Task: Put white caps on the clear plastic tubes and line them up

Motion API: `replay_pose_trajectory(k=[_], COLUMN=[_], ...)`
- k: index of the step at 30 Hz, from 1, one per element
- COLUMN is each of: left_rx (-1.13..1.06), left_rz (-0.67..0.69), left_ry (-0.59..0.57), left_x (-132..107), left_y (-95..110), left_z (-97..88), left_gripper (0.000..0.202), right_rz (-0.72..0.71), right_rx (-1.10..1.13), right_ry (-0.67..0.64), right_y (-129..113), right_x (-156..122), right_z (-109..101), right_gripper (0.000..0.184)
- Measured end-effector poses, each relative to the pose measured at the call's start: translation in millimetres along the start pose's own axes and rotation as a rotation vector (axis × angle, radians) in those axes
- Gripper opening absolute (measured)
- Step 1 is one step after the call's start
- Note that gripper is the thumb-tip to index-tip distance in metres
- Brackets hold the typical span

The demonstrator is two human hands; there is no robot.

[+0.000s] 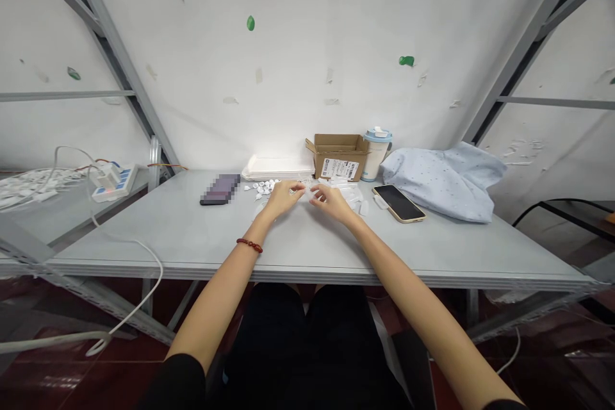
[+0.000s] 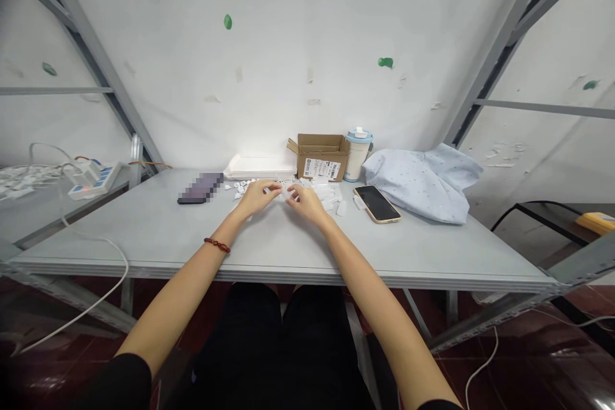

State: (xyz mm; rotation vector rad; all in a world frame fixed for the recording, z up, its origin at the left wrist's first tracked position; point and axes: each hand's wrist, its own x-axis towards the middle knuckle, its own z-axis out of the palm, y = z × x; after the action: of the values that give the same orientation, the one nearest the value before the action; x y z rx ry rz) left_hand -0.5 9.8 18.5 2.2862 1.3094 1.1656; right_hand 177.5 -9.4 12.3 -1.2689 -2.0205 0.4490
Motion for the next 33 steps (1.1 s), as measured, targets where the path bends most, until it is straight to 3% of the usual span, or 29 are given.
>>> replay_pose_trajectory(k=[7,20,33], left_rx=[0.046,-0.038,-0.051], left_rz=[0.084,0.007,-0.004], left_ry=[0.003,0.040,0.055], left_x=[-1.6,-1.3,-2.1], left_y=[0.3,7.7,8.1], left_z=[3.6,1.5,1.4], left_gripper=[0.021,0.017,0.014], right_rz=[-0.012,0.055,0.184], right_rx=[0.002,0.248,0.400], right_ry=[-0.010,-0.009,-0.035], right_y=[1.1,-1.8,-7.0], right_x=[0.0,0.5,1.8], right_z=[4.9,6.0,6.4], right_gripper=[0.039,0.026,0.027])
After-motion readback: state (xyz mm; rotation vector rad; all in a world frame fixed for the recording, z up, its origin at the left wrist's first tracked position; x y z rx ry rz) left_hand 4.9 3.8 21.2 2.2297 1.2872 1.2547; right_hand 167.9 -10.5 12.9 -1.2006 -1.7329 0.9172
